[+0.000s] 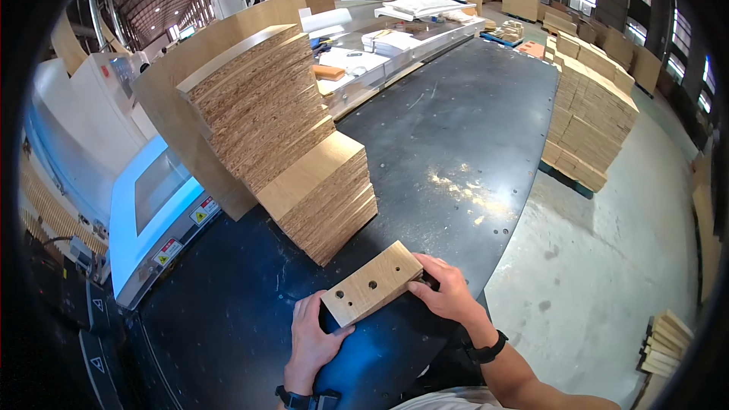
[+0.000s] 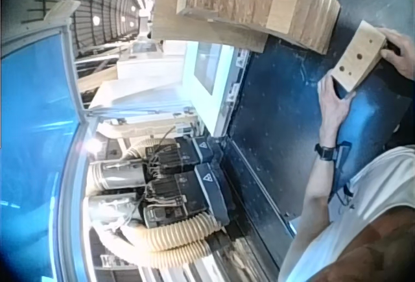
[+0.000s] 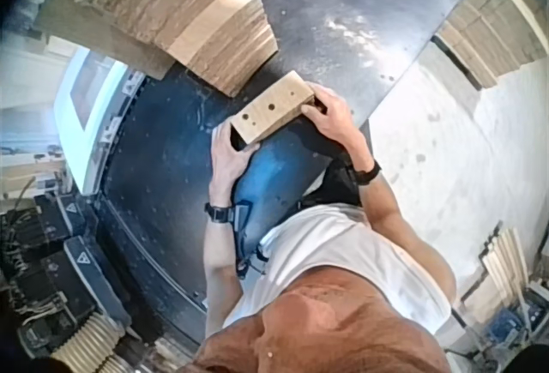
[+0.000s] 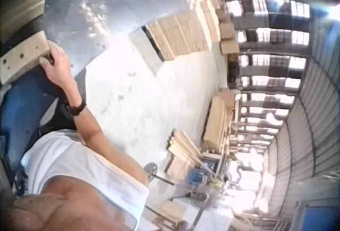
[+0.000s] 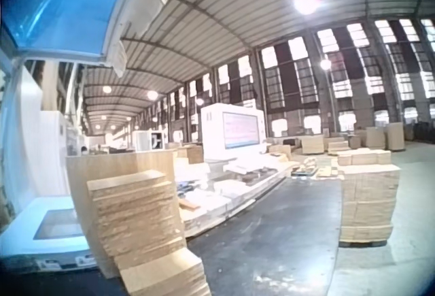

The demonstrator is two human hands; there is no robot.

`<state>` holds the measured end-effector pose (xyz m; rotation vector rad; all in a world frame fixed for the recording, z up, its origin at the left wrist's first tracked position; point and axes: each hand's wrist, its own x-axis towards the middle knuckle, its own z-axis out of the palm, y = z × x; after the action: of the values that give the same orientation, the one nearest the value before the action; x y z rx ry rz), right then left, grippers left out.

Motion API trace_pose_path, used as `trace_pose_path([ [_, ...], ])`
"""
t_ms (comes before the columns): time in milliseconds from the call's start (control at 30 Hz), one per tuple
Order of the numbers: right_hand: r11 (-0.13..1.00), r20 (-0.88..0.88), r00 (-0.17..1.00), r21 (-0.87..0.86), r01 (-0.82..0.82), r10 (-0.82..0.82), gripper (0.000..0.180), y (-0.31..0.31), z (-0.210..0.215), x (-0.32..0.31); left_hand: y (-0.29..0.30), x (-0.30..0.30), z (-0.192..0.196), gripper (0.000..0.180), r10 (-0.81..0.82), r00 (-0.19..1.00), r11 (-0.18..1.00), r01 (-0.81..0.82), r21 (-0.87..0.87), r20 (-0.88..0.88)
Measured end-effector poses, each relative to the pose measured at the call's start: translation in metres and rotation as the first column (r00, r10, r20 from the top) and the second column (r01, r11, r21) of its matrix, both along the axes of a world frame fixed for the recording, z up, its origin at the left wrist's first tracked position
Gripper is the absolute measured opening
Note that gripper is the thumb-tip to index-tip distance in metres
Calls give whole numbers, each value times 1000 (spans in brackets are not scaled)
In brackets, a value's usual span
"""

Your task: Stacking and organizing pre-drilled wooden furniture components on a workbench in a factory setting.

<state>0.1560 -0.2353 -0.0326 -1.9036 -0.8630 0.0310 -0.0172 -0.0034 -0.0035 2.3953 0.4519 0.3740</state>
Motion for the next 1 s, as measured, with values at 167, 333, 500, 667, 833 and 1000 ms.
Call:
trace_pose_path([
  [167, 1000, -51, 999, 1, 7, -7, 56, 1, 6, -3, -1, 1, 4, 79, 5, 1000, 1000, -5, -16, -27],
  [333, 1000, -52, 999, 14, -2, 2, 55, 1, 4, -1, 1, 1, -2, 80, -24, 1000, 999, 24, 27, -13],
  [500, 1000, 17, 1000, 4, -10, 10, 54, 0, 1, 0, -3, 1, 2, 79, -15, 1000, 998, 16, 55, -15],
  [667, 1000, 8, 1000, 12, -20, 20, 53, -1, 5, -1, -2, 2, -2, 75, -25, 1000, 998, 25, 65, -11],
  [833, 997, 50, 998, 52, -51, 48, 51, 0, 7, 0, -3, 2, -3, 73, -13, 1000, 997, 15, 82, -19],
  [1000, 998, 32, 998, 43, -48, 47, 52, -1, 3, 1, -1, 2, -6, 73, -25, 1000, 995, 25, 98, -4],
])
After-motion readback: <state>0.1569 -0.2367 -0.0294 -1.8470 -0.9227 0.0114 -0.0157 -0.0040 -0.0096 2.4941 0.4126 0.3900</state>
